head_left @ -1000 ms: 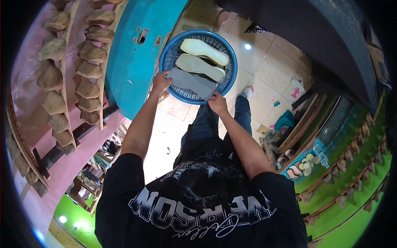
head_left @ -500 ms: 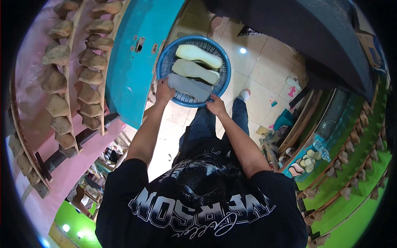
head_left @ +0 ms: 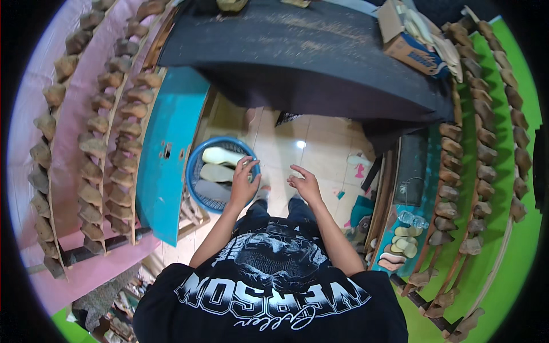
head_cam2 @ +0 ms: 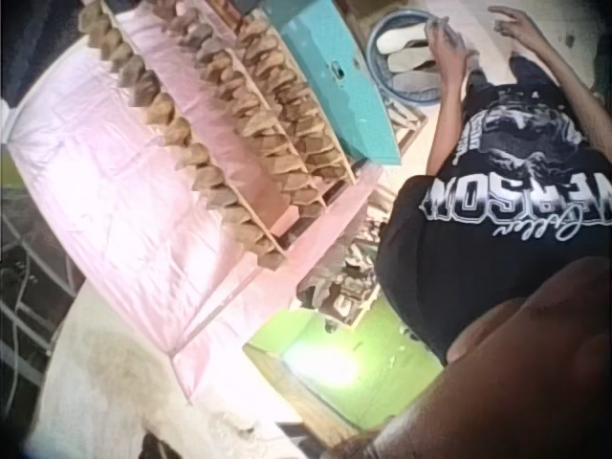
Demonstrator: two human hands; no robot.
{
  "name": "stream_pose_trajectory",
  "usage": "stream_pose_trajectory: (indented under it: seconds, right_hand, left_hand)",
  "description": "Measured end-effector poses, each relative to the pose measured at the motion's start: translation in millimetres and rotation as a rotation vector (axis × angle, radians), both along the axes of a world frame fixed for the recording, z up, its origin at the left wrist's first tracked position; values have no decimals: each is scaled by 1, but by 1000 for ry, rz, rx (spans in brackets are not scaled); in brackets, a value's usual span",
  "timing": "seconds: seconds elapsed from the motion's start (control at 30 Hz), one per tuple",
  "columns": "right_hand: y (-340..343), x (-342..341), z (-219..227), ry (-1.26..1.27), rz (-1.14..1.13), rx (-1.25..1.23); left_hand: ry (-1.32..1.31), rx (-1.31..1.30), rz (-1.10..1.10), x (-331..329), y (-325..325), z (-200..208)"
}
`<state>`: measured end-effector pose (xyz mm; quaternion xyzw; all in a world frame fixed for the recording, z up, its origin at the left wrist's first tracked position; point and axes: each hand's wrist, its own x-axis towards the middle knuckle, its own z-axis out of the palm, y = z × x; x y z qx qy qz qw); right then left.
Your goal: Applying adhesive to shoe insoles using a brush and preparing them for further assembly.
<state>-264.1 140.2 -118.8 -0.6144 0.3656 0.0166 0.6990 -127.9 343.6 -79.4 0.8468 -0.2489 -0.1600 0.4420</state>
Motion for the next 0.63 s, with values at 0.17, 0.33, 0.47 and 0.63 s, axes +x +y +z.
stream_pose_trajectory:
  seconds: [0.17, 0.33, 0.47, 0.63]
  right_hand:
    - [-65, -25, 49, -112, -135, 63]
    - [-116, -17, 62, -168, -155, 72]
    - [-154, 13, 59, -166, -114, -53]
    - [-201, 74, 77, -209, -62, -363]
  left_hand:
    - [13, -152, -70, -1, -89, 36]
    - [-13, -210, -110, 8, -152, 65]
    - [9, -201, -118, 28, -193, 68]
    - [-56, -250, -125, 85, -249, 61]
